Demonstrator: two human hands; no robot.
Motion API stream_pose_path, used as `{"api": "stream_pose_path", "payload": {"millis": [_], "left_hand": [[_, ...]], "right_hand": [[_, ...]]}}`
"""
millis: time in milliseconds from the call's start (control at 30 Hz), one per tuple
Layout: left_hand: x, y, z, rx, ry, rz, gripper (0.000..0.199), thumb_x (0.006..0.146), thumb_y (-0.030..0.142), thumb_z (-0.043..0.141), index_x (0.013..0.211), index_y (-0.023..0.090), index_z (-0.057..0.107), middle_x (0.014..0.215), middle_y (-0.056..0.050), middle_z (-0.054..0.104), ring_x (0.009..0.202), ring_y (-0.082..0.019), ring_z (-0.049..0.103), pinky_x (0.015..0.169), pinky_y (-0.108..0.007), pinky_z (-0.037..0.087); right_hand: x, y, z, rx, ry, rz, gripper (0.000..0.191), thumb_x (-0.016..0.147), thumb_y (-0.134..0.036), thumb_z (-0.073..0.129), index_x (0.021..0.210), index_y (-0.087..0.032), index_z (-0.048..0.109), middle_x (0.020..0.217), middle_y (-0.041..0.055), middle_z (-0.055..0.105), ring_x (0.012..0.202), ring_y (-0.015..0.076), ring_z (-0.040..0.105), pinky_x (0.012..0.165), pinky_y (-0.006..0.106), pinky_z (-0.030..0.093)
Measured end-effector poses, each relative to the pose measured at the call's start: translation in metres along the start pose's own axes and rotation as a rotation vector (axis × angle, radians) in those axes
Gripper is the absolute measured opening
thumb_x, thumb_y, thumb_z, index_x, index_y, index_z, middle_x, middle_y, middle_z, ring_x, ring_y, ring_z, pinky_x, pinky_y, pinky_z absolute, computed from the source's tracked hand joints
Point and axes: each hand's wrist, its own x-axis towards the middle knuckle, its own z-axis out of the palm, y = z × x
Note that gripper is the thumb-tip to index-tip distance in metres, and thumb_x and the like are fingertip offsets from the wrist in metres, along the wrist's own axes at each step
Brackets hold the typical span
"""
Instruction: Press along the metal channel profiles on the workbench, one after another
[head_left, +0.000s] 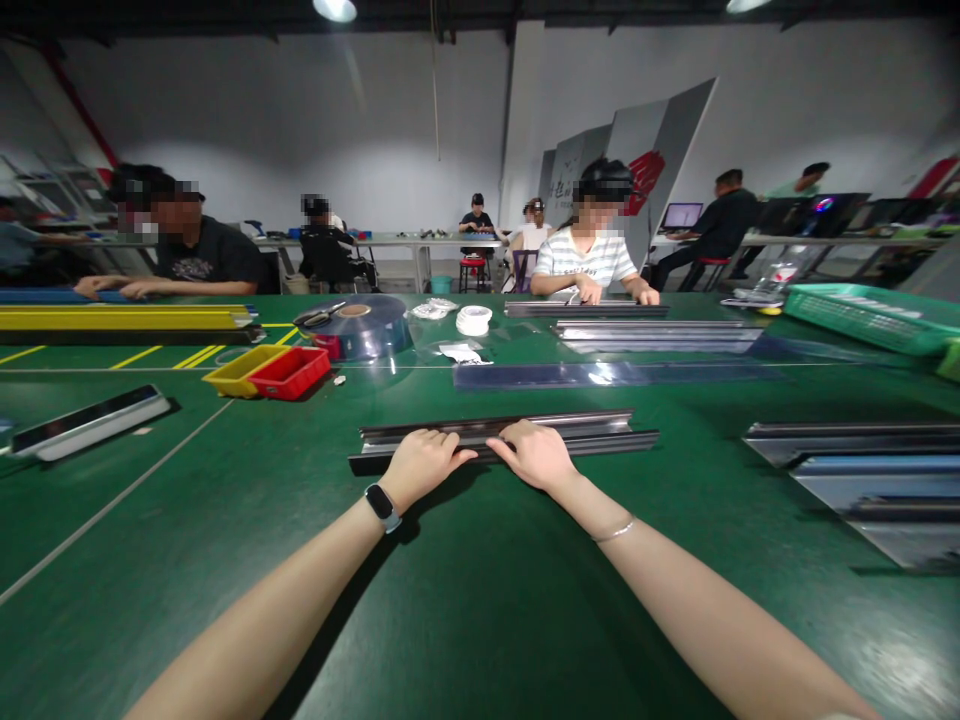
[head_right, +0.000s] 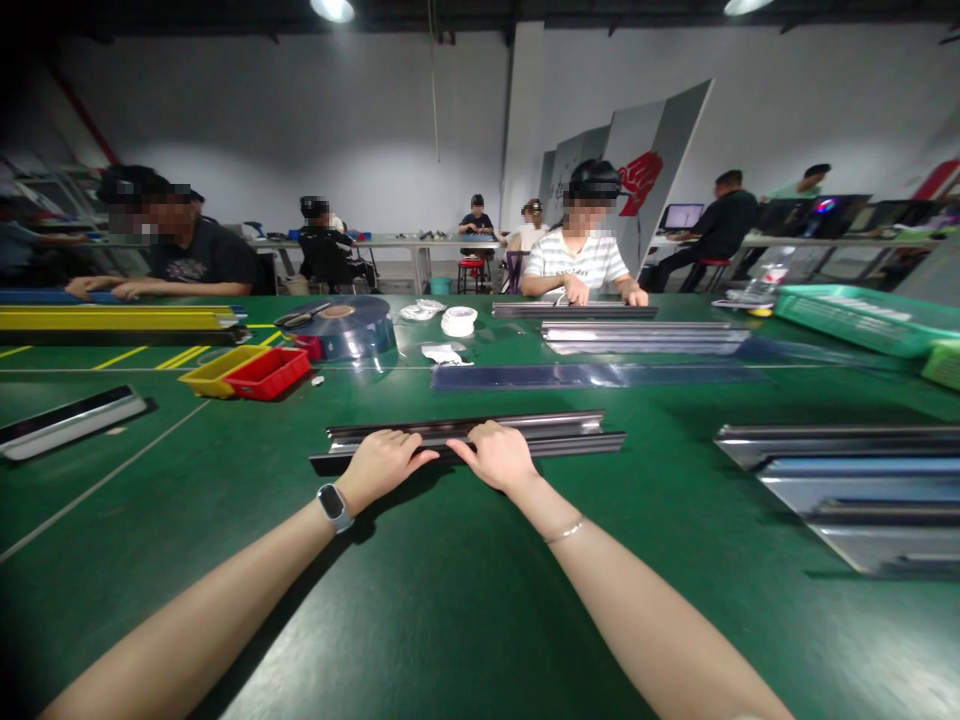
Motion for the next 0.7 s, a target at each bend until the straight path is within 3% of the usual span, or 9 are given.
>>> {"api": "stream_pose_path", "payload": {"millis": [233,433,700], "left_hand": [[0.0,0.0,0.003,0.012,0.001,0.021,0.035,0.087,0.042,0.037,0.072,0.015,0.051,0.062,-0.004,0.058,0.062,-0.016,0.055,0.06,-0.029,0.036],[0.002,0.003,0.004,0.01,0.001,0.045,0.033,0.087,0.041,0.037,0.072,0.015,0.051,0.064,-0.004,0.058,0.063,-0.017,0.055,0.06,-0.03,0.036],[0.004,0.01,-0.001,-0.02,0.045,-0.017,0.033,0.086,0.04,0.038,0.071,0.015,0.053,0.064,-0.005,0.059,0.064,-0.017,0.056,0.062,-0.03,0.037]], "right_hand": [[0.002,-0.01,0.001,-0.045,0.045,-0.011,0.048,0.091,-0.035,0.022,0.069,-0.015,0.06,0.068,0.0057,0.062,0.068,0.0134,0.054,0.064,0.025,0.029],[0.008,-0.024,0.006,-0.041,0.058,-0.039,0.047,0.091,-0.033,0.023,0.068,-0.015,0.059,0.067,0.0059,0.061,0.066,0.0135,0.053,0.062,0.026,0.028],[0.009,-0.019,0.015,-0.094,0.109,0.018,0.047,0.091,-0.032,0.026,0.064,-0.013,0.058,0.061,0.0075,0.06,0.058,0.013,0.051,0.055,0.026,0.027]]}}
